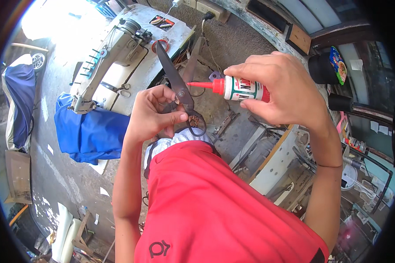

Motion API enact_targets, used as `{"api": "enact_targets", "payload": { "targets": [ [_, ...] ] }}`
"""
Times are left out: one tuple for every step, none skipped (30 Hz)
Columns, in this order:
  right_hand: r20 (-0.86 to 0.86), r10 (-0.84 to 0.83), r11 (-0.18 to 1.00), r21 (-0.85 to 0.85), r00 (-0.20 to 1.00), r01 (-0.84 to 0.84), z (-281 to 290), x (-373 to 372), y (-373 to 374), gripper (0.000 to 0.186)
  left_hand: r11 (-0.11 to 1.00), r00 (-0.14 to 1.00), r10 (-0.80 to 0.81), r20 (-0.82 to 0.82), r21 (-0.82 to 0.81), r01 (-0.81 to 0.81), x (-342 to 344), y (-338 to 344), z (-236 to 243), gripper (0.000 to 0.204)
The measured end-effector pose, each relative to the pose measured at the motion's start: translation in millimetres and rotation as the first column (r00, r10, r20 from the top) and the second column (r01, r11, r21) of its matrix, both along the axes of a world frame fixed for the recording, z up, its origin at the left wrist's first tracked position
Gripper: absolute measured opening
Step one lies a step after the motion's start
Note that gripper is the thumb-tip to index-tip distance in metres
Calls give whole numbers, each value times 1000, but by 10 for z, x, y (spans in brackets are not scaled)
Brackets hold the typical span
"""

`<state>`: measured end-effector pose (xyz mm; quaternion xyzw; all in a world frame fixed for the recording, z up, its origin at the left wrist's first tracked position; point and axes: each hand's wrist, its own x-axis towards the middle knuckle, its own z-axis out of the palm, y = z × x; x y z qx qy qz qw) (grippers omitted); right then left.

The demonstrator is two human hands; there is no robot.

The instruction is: Cutting out patterns from upholstery material using templates and scissors.

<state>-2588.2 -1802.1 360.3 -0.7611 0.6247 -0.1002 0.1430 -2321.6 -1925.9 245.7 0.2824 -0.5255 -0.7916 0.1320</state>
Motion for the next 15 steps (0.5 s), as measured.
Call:
{"api": "enact_targets", "payload": {
  "targets": [
    [-31, 6, 1000, 6, 1000, -6, 17, 6, -14, 51, 1000, 1000, 11, -1, -1, -11, -6, 10, 4, 29],
    [-33, 6, 1000, 8, 999, -5, 28, 12, -23, 51, 1000, 1000, 11, -4, 1, -11, -13, 16, 3, 29],
    [-46, 8, 1000, 11, 999, -8, 37, 18, -31, 50, 1000, 1000, 17, 5, 1, -17, -19, 22, 1, 29],
    [-58, 11, 1000, 15, 998, -10, 45, 23, -39, 50, 1000, 1000, 24, 14, 2, -24, -24, 27, -1, 29],
    [-70, 14, 1000, 19, 997, -12, 51, 27, -48, 49, 1000, 999, 31, 23, 3, -31, -27, 30, -3, 29],
    [-82, 17, 1000, 23, 996, -15, 59, 31, -57, 49, 999, 999, 38, 33, 4, -38, -28, 31, -5, 29],
    [-83, 18, 1000, 25, 996, -16, 66, 38, -66, 49, 999, 999, 39, 32, 5, -39, -25, 29, -6, 29],
    [-96, 21, 1000, 25, 995, -19, 74, 44, -76, 49, 999, 999, 34, 42, -2, -34, -23, 25, -6, 29],
    [-108, 24, 999, 25, 994, -21, 82, 50, -85, 48, 1000, 998, 30, 51, -10, -29, -22, 20, -7, 30],
    [-121, 27, 999, 26, 992, -24, 90, 55, -93, 48, 1000, 998, 26, 61, -18, -25, -22, 15, -6, 30],
    [-134, 30, 999, 26, 991, -27, 97, 60, -101, 47, 999, 997, 21, 71, -26, -19, -22, 10, -6, 30],
    [-134, 31, 999, 27, 991, -28, 103, 63, -110, 47, 999, 997, 22, 71, -24, -20, -23, 5, -3, 30],
    [-147, 37, 999, 25, 988, -34, 108, 64, -120, 47, 1000, 997, 19, 74, -22, -17, -26, 1, 2, 30],
    [-160, 43, 999, 23, 986, -39, 113, 64, -130, 46, 1000, 997, 15, 77, -20, -14, -29, -4, 6, 30],
    [-174, 48, 999, 22, 984, -45, 118, 65, -140, 46, 1000, 997, 12, 80, -18, -11, -33, -7, 8, 30]
  ]
}}
